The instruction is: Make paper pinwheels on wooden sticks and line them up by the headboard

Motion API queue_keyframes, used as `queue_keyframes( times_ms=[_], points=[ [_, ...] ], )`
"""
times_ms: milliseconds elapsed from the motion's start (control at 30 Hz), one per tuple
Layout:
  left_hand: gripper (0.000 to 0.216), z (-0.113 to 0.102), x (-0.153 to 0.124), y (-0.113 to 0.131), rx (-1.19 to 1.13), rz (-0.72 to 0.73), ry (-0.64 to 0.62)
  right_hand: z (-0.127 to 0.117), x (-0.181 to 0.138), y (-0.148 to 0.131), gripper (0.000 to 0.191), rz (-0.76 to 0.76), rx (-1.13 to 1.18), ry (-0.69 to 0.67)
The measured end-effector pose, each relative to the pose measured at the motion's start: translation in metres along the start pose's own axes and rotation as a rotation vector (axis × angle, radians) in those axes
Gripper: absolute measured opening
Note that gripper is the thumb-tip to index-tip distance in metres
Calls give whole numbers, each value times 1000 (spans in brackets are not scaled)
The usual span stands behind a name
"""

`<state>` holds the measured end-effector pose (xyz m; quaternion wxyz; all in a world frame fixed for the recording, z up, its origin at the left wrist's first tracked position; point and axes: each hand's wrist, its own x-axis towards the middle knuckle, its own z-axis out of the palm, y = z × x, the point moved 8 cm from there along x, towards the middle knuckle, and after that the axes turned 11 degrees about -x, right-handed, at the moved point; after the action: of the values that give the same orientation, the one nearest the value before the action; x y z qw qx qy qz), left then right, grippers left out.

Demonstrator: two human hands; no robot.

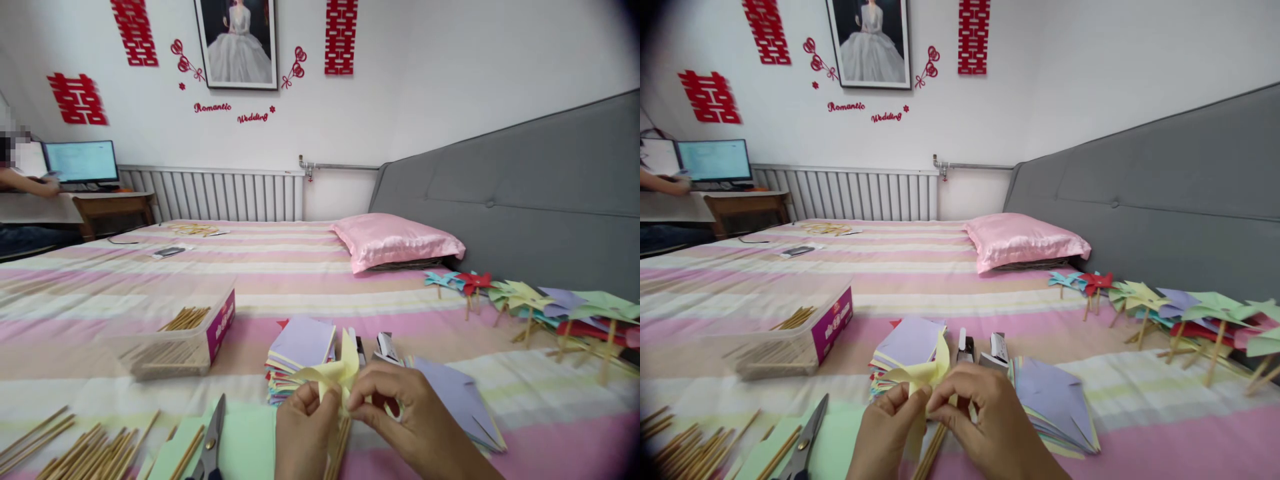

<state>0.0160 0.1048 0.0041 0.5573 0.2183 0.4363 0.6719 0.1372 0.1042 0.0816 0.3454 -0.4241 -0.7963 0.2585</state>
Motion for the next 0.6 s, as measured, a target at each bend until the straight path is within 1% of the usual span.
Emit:
queue_keyframes(
  times_ms=[67,167,233,333,433,600],
  points=[
    [22,6,-2,-3,-30,-54,-56,3,1,3,10,-3,-56,9],
    [22,13,-4,-7,-99,-125,-143,2,3,13,10,49,-82,22],
    [22,15,-4,-8,-128,-151,-170,0,4,19,9,88,-93,40],
    [22,16,-4,-11,-157,-172,-181,-4,5,23,8,125,-90,62],
    [23,16,-5,-11,-179,-155,-167,-4,5,23,8,123,-84,64],
    [26,15,-6,-5,-103,-103,-139,-5,3,20,11,105,-125,64]
  ],
)
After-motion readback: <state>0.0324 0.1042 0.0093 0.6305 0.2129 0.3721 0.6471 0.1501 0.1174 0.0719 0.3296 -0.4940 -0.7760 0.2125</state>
